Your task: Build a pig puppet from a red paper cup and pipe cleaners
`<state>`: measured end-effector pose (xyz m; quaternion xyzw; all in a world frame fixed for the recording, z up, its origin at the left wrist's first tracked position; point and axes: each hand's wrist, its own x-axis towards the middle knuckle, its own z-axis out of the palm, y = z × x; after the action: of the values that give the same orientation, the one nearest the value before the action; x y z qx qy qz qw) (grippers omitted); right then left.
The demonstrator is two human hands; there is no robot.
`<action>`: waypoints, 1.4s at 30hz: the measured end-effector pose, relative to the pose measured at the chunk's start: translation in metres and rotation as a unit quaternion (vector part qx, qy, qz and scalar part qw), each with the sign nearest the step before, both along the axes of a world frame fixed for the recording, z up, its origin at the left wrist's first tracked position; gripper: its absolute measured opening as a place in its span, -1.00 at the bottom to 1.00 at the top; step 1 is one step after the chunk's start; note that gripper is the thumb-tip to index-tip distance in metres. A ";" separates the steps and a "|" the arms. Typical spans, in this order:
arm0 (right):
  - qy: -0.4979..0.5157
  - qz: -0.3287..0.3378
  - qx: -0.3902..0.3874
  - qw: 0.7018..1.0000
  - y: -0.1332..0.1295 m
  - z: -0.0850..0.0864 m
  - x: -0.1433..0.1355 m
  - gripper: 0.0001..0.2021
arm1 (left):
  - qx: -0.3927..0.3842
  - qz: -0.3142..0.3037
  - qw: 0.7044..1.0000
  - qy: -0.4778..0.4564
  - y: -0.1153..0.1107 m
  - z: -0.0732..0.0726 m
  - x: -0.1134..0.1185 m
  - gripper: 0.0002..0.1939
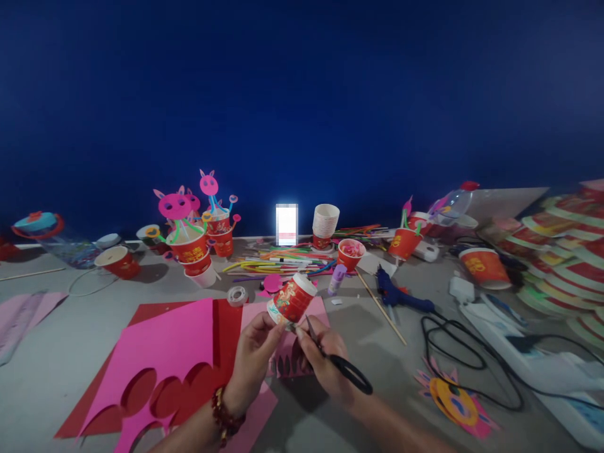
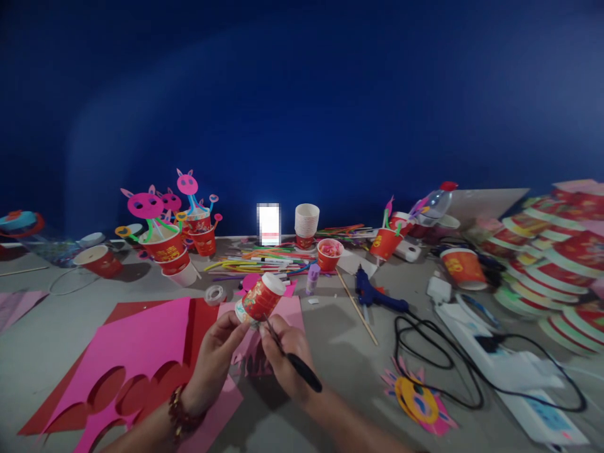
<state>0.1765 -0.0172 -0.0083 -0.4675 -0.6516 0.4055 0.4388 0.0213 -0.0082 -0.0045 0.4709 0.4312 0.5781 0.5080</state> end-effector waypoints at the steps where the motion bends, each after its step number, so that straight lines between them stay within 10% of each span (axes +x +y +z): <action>1: -0.010 -0.008 0.017 1.000 0.000 0.000 0.001 -0.67 | -0.001 0.004 1.000 -0.002 -0.001 0.000 0.000 -0.67; 7: -0.065 -0.014 0.114 0.991 0.003 0.001 0.010 -0.72 | -0.008 0.002 0.999 -0.042 -0.002 0.000 0.001 -0.73; 13: 0.173 -0.015 -0.121 0.977 0.001 0.002 -0.006 -0.56 | -0.045 -0.028 0.992 -0.116 -0.001 -0.008 0.005 -0.78; 18: 0.252 -0.034 -0.164 0.953 0.003 0.002 -0.013 -0.52 | -0.088 -0.049 0.982 -0.162 -0.004 -0.014 0.009 -0.77; 31: 0.046 0.054 -0.061 0.996 -0.002 0.003 0.007 -0.66 | 0.054 -0.072 0.989 -0.117 0.016 -0.005 -0.015 -0.08; 42: 0.074 0.099 -0.079 0.989 -0.007 -0.003 0.000 -0.57 | 0.030 -0.068 0.996 -0.049 0.008 0.004 -0.016 -0.47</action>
<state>0.1765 -0.0240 -0.0112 -0.4024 -0.6261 0.5310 0.4051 0.0055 0.0000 -0.0004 0.4849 0.3554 0.5776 0.5522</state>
